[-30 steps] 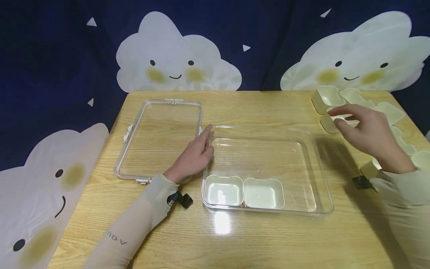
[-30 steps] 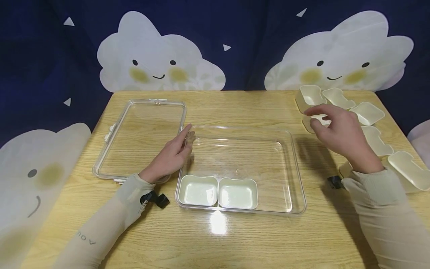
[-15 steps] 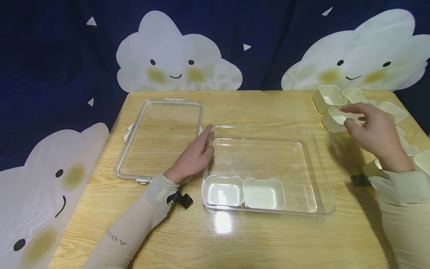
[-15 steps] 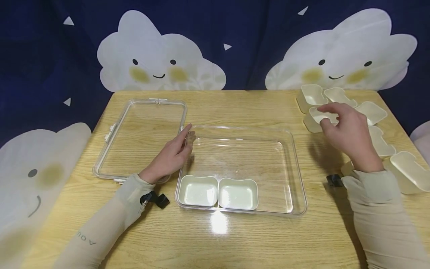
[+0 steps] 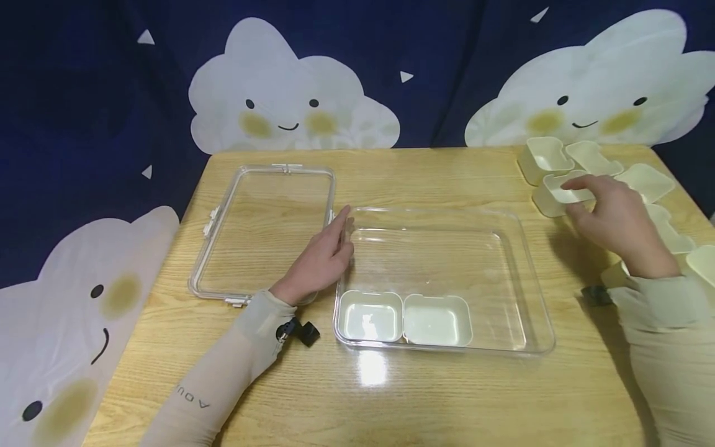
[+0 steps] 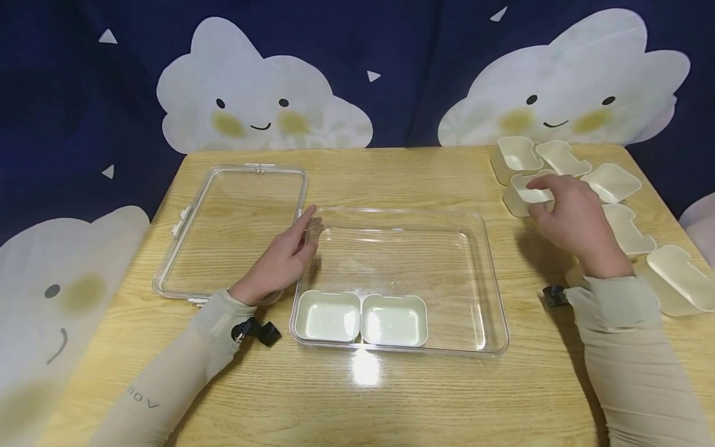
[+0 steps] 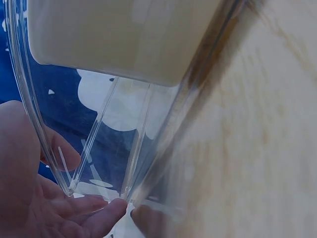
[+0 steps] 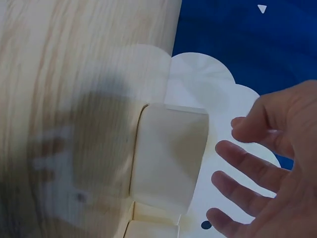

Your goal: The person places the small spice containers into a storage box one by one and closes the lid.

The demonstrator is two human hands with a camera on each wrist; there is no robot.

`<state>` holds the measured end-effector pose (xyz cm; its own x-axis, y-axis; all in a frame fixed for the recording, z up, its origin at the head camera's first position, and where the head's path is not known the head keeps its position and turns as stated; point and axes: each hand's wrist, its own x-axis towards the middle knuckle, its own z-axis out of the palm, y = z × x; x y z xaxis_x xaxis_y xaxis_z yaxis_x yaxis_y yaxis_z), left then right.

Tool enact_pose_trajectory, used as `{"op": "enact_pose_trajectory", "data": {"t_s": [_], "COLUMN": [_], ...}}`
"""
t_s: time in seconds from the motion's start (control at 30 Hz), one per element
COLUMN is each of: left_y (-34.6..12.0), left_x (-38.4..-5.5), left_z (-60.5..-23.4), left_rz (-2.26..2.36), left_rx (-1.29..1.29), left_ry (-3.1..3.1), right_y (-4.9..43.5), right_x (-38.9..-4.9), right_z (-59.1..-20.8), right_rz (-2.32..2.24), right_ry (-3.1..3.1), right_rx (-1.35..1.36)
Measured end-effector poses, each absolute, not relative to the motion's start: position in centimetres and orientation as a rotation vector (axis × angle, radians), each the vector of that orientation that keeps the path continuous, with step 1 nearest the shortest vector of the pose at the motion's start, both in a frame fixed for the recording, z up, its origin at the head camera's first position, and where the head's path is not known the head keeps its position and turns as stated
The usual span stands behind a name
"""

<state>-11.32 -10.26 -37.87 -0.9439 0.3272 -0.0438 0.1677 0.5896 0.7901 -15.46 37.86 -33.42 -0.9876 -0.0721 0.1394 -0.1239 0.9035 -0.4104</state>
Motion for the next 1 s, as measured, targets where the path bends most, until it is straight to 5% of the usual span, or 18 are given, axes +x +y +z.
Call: {"op": "enact_pose_trajectory", "data": {"t_s": [1.0], "left_y": [-10.1], "left_x": [-11.3], "left_z": [-37.8], "left_rz": [1.28], "left_rx": [0.412], "left_ry": [2.636], "right_y": [38.8], "right_x": [-16.0], "right_z": [-34.9], "right_rz": [0.297], "right_ry": [-3.025], "right_rx": [0.312]}}
